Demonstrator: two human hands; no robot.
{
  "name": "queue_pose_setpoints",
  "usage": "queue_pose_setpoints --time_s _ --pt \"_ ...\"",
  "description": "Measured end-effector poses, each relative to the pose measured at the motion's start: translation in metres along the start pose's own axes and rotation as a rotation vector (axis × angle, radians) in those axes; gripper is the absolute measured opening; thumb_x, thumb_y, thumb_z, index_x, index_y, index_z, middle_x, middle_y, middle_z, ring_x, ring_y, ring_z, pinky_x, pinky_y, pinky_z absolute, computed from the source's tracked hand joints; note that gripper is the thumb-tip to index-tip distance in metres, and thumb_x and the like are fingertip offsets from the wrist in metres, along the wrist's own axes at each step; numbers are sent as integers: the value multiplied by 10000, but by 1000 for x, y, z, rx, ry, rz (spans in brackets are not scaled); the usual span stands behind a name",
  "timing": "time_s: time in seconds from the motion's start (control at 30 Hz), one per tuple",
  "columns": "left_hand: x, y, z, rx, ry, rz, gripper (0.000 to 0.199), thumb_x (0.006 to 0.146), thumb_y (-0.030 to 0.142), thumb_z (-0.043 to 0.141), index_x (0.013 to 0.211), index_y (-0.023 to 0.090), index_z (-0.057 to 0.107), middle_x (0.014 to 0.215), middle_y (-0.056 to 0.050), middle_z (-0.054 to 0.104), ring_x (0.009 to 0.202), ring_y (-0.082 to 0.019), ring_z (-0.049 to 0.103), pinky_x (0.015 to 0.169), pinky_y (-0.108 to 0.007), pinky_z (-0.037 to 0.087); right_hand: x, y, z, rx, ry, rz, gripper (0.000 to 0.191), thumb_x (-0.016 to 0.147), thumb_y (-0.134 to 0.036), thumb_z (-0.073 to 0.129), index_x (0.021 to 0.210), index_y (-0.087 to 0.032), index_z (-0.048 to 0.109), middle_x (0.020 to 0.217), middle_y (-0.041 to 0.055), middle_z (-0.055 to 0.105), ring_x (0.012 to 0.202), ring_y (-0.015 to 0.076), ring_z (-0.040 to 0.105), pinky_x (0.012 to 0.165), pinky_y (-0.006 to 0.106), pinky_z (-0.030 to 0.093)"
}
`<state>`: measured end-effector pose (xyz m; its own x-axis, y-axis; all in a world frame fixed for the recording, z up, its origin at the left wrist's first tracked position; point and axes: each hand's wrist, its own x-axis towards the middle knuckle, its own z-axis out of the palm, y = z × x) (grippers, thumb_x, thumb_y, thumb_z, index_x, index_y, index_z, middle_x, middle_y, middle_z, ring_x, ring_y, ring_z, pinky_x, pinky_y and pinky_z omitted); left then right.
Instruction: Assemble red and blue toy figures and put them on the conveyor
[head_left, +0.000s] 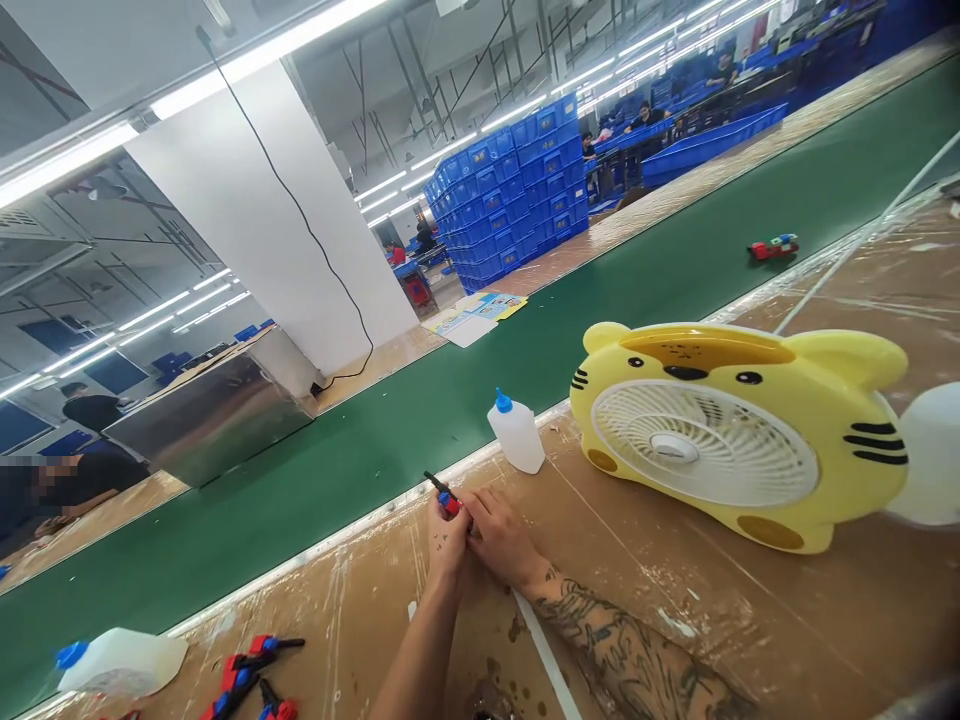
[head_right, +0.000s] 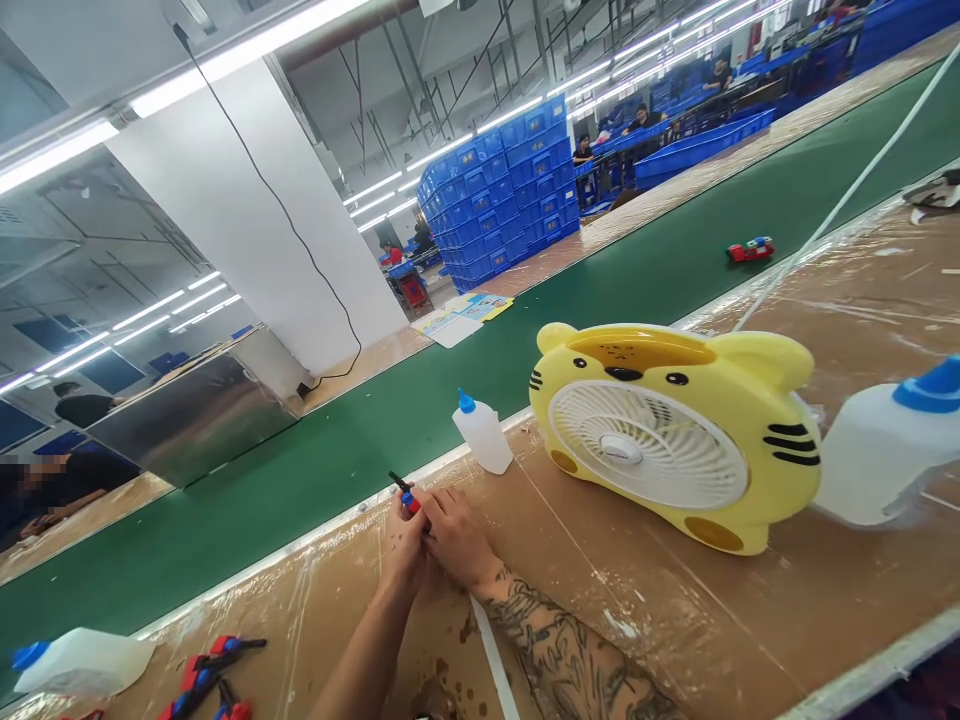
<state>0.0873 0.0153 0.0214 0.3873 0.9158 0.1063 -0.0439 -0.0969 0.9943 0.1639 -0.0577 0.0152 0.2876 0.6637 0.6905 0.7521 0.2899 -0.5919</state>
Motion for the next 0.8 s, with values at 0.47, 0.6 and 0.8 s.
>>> queue_pose_setpoints --time_s 0.47,0.6,0.8 --pt "173 59 -102 1113 -66 -109 647 480 176 779 1086 167 554 898 -87 678 965 -331 633 796 -356 455 6 15 -4 -2 -99 231 583 775 -345 717 1290 -182 499 1146 127 625 1041 315 566 914 460 411" --pt "194 50 -111 1306 -140 -267 548 466 158 760 974 170 555 695 -38 676 766 -301 678 680 -333 472 7 16 -5 -5 -135 225 437 811 -365 672 1194 -188 555 1066 102 660 965 287 593 873 428 395" --pt "194 26 -105 1354 -113 -291 566 577 318 762 1053 130 519 802 -109 710 833 -314 685 653 -324 475 7 18 -5 0 -189 236 276 872 -386 587 1073 -198 595 899 46 669 841 238 604 795 373 367"
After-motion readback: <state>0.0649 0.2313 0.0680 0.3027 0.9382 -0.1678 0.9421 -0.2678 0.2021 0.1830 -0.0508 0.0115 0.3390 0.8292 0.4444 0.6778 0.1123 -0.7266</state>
